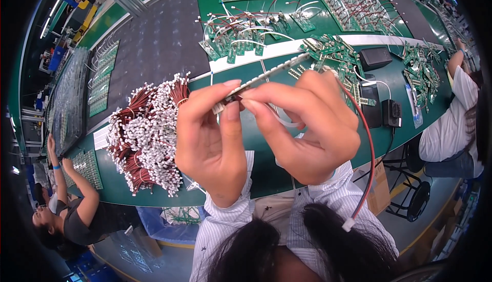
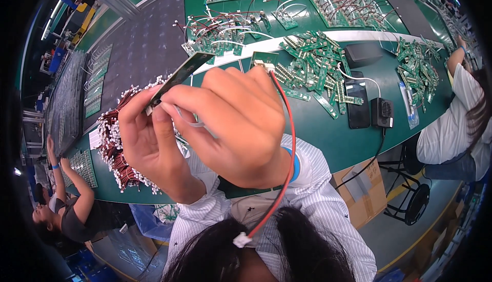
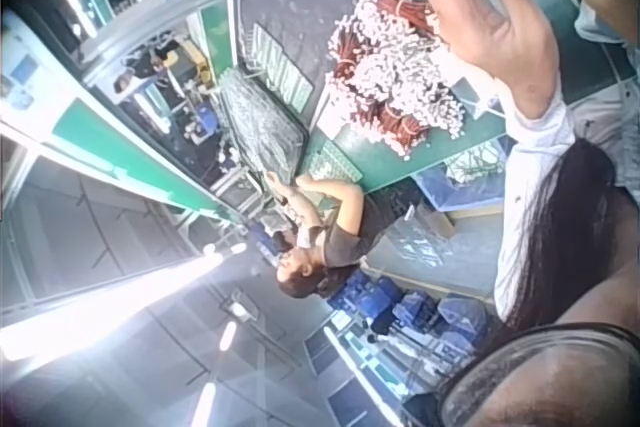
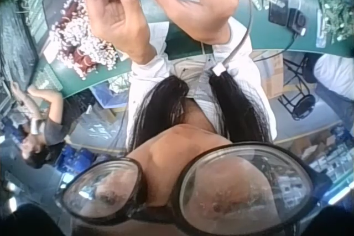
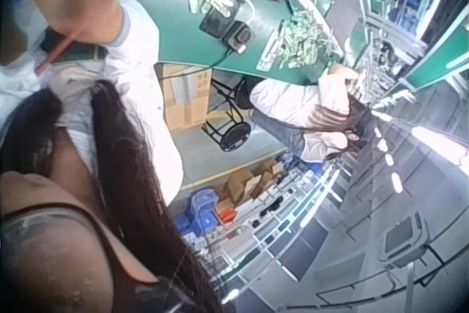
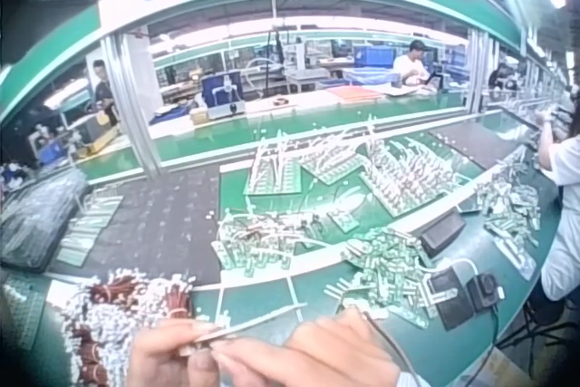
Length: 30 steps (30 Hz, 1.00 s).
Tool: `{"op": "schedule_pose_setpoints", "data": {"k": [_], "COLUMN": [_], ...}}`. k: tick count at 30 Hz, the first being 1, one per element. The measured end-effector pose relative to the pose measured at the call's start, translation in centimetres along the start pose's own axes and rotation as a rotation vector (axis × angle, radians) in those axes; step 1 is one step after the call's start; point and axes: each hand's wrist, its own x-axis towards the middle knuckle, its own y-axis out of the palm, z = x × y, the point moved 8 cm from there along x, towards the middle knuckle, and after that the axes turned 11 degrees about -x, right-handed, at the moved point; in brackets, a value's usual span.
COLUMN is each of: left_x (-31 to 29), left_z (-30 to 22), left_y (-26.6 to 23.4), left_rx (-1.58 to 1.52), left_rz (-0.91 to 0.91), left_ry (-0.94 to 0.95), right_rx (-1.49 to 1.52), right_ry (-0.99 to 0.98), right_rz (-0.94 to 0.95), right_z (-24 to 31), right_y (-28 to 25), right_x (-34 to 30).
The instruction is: The person connects wire harnesses to printed circuit boards by hand at an assembly station.
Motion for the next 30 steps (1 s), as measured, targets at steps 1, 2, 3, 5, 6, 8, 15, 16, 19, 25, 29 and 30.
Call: {"op": "schedule_pose_setpoints", "data": {"k": [1,2,3,5,6,8,15,16,19,25,29,30], "left_x": [0.0,-0.1,-0.1,-0.2,-0.2,-0.2,-0.1,-0.1,0.0,0.0,0.3,0.4], "left_z": [-0.1,-0.2,-0.2,-0.2,-0.1,0.1,0.1,0.1,0.1,-0.5,0.4,0.6], "left_y": [-0.2,-0.4,-0.7,-0.7,-0.7,-0.7,-1.0,-1.4,-1.7,-3.3,-3.7,-3.5], "left_rx": [0.004,0.009,0.0,-0.017,-0.015,-0.012,0.064,0.077,0.132,0.332,0.265,0.274], "left_rz": [-0.011,-0.014,-0.036,-0.055,-0.065,-0.075,-0.07,-0.079,-0.108,-0.275,-0.283,-0.259], "left_ry": [0.015,0.016,0.021,0.024,0.014,0.004,0.038,0.034,0.041,0.12,0.013,0.015], "right_rx": [0.034,0.068,0.073,0.131,0.129,0.164,0.067,0.05,0.025,-0.05,-0.119,-0.172], "right_ry": [-0.001,-0.002,-0.003,0.03,0.028,0.081,-0.074,-0.065,-0.04,-0.095,-0.111,-0.103], "right_rz": [-0.012,-0.024,-0.023,-0.004,-0.005,0.024,-0.006,0.007,0.055,0.249,0.405,0.502], "right_z": [0.0,0.0,0.0,-0.4,-0.4,-0.9,0.0,0.2,0.0,-0.3,-2.3,-2.6], "right_y": [0.2,0.4,0.6,0.7,0.7,0.9,1.1,1.2,1.3,4.0,6.3,6.8], "right_x": [-0.1,-0.1,-0.1,0.0,0.1,0.1,0.0,0.0,0.1,0.4,-0.2,-0.7]}}
